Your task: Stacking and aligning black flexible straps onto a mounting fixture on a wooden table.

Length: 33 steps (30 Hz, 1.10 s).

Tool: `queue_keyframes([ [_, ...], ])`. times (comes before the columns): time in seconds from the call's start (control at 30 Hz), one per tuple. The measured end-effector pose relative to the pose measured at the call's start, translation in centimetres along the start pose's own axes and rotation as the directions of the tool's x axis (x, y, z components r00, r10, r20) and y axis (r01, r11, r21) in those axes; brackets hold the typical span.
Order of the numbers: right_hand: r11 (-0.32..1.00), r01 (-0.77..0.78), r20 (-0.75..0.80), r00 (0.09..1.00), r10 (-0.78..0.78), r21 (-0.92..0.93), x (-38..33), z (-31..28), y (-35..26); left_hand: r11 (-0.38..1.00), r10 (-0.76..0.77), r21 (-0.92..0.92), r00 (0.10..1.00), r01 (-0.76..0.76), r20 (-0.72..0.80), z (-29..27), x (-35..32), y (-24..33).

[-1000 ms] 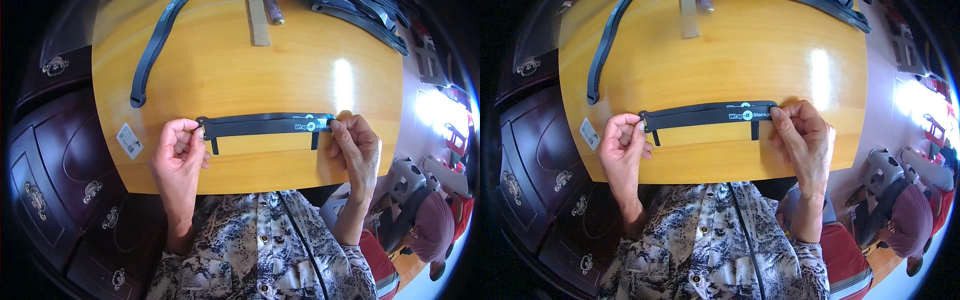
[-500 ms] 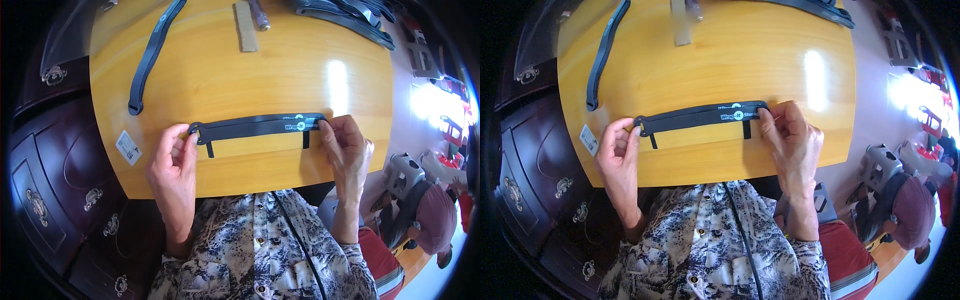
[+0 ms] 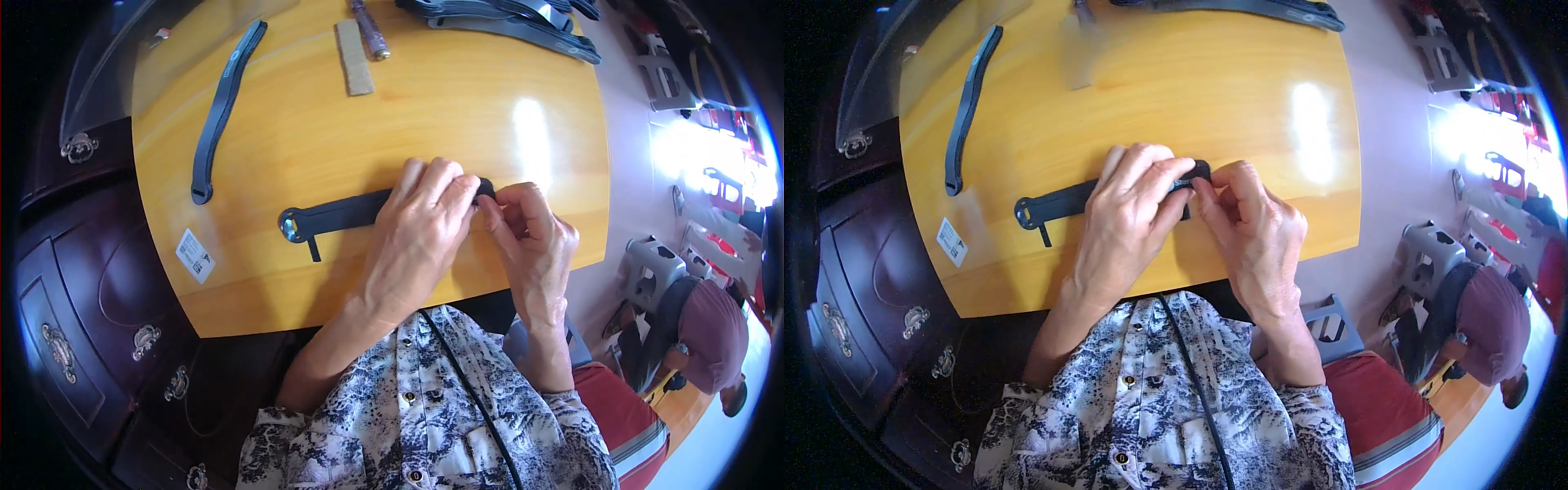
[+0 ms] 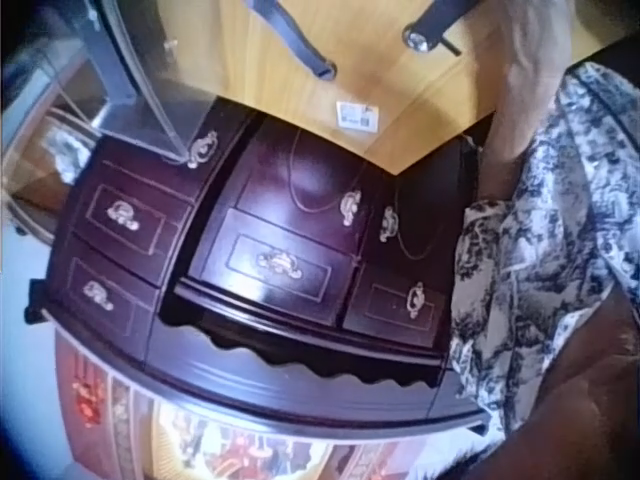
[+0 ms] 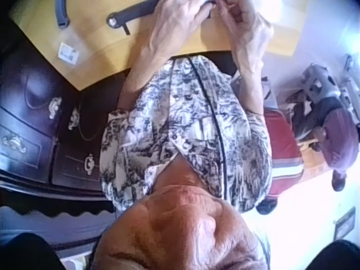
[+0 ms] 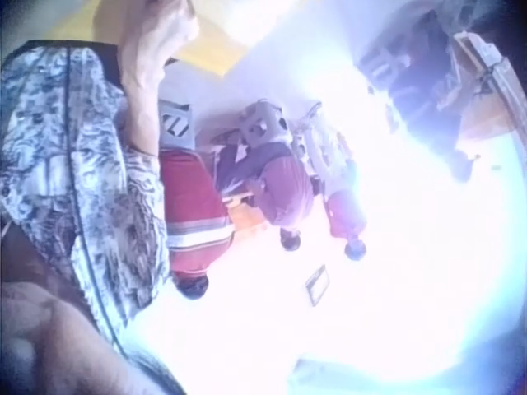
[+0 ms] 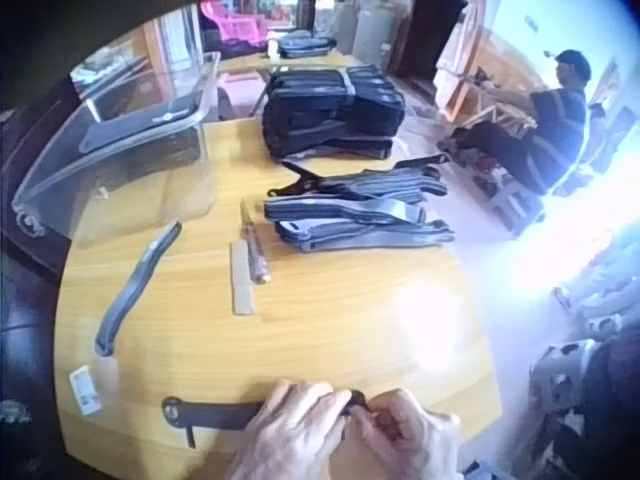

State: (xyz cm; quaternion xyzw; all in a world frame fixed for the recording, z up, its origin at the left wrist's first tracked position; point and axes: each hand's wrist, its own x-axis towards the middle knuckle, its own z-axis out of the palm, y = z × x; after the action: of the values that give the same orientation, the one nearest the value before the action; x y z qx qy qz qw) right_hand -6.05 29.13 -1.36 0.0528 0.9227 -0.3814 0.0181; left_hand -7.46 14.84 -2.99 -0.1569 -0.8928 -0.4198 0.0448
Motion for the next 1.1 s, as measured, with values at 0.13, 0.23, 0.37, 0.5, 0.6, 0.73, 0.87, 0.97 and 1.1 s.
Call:
queue_keyframes([
  [0.13,0.998,0.057,-0.006,0.998,-0.057,-0.029,0.0,0.0,-0.3,1.0,0.01,0.005,1.0,-0.01,-0.006,0.2,0.0,0.1],
  [0.23,0.997,0.077,0.0,0.997,-0.077,0.021,-0.1,0.0,0.2,0.999,0.024,0.027,1.0,-0.024,-0.02,0.5,-0.1,0.1],
  [0.37,0.993,0.073,0.046,0.996,-0.077,0.088,0.2,-0.5,0.6,0.995,0.075,0.074,0.99,-0.066,-0.116,1.0,-0.2,-0.1],
  [0.5,0.979,-0.062,0.112,0.993,0.04,0.196,1.1,-1.7,0.6,0.999,0.032,0.03,0.994,-0.029,-0.109,0.9,0.1,0.4],
  [0.6,0.958,-0.159,0.19,0.975,0.115,0.237,2.1,-2.1,0.6,0.998,0.04,0.061,0.992,-0.033,-0.118,1.3,0.1,0.2],
  [0.73,0.904,-0.271,0.346,0.926,0.151,0.331,2.9,-2.1,1.3,0.988,0.059,0.148,0.994,-0.045,-0.095,1.3,0.1,0.3],
  [0.87,0.86,-0.345,0.437,0.884,0.164,0.376,3.6,-2.6,1.7,0.98,0.034,0.196,0.996,-0.018,-0.079,1.5,0.0,0.4],
  [0.97,0.862,-0.33,0.429,0.891,0.149,0.385,3.6,-2.8,1.7,0.988,0.049,0.151,0.991,-0.03,-0.123,1.7,0.1,0.4],
  [1.1,0.862,-0.337,0.466,0.874,0.137,0.379,3.6,-2.5,1.8,0.99,0.013,0.142,0.991,0.006,-0.131,1.6,0.1,0.9],
])
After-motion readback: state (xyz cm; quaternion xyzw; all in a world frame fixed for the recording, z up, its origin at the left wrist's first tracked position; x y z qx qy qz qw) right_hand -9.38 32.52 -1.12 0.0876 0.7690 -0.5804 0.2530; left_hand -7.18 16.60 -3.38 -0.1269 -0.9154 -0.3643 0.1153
